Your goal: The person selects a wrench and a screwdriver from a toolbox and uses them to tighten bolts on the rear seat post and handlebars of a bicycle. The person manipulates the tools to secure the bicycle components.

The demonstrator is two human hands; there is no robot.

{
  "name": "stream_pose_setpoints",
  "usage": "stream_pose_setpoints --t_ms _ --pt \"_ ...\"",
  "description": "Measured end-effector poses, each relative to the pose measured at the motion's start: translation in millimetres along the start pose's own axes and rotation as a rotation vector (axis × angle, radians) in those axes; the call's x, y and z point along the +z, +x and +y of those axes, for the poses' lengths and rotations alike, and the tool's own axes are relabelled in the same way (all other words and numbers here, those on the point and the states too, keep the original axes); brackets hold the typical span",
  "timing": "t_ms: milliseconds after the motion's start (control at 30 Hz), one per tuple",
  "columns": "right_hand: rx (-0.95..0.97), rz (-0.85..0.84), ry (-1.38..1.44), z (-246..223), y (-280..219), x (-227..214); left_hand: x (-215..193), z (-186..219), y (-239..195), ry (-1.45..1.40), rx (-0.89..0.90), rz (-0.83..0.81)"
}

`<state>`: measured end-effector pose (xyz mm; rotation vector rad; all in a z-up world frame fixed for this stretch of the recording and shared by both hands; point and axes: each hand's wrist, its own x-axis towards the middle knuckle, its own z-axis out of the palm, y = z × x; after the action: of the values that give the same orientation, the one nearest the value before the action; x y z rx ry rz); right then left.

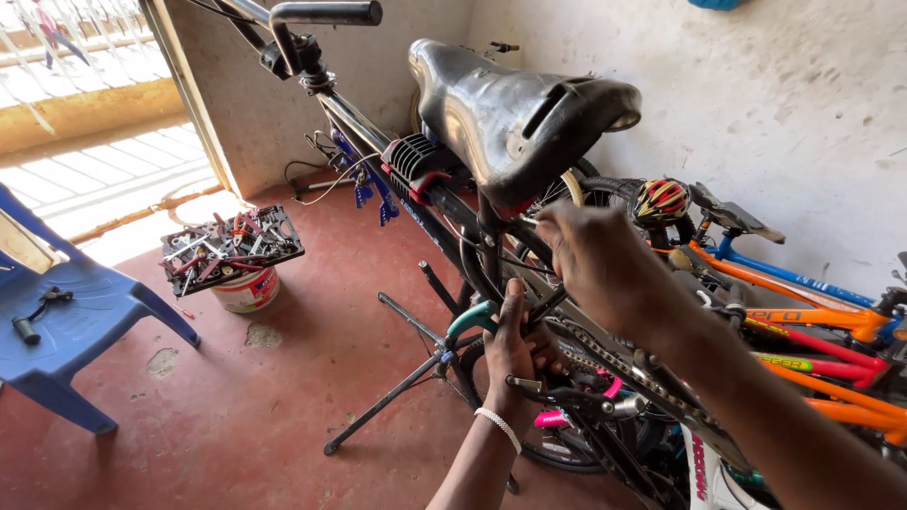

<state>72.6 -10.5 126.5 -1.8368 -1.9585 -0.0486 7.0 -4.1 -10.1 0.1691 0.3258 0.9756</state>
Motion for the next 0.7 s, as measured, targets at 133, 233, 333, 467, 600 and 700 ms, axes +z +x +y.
stream_pose_setpoints --t_ms 133,233,333,467,600,700 --pt "0.02 0.108 -0.145 8.4 -14.4 13.2 5.1 0.7 -1.9 0.025 -0.003 0.078" --pt "0.072 0.243 -0.149 28.2 -29.8 37.1 8.9 -3.9 -0.1 0.031 -0.038 0.139" --pt "0.27 -0.037 -0.305 37.9 -44.9 64.7 14.1 -1.0 -7.7 0.394 -0.012 0.342" --pt "0.375 -0.072 -0.244 28.3 -31.1 62.4 2.0 -4.5 4.8 0.325 -0.004 0.323" --pt "0.482 -0.036 -0.16 15.5 -26.5 53.5 6.6 1.9 -3.9 0.17 -0.01 0.19" --pt "0.524 0.062 -0.043 15.9 -33.1 56.0 2.2 -1.9 1.0 0.147 -0.003 0.134"
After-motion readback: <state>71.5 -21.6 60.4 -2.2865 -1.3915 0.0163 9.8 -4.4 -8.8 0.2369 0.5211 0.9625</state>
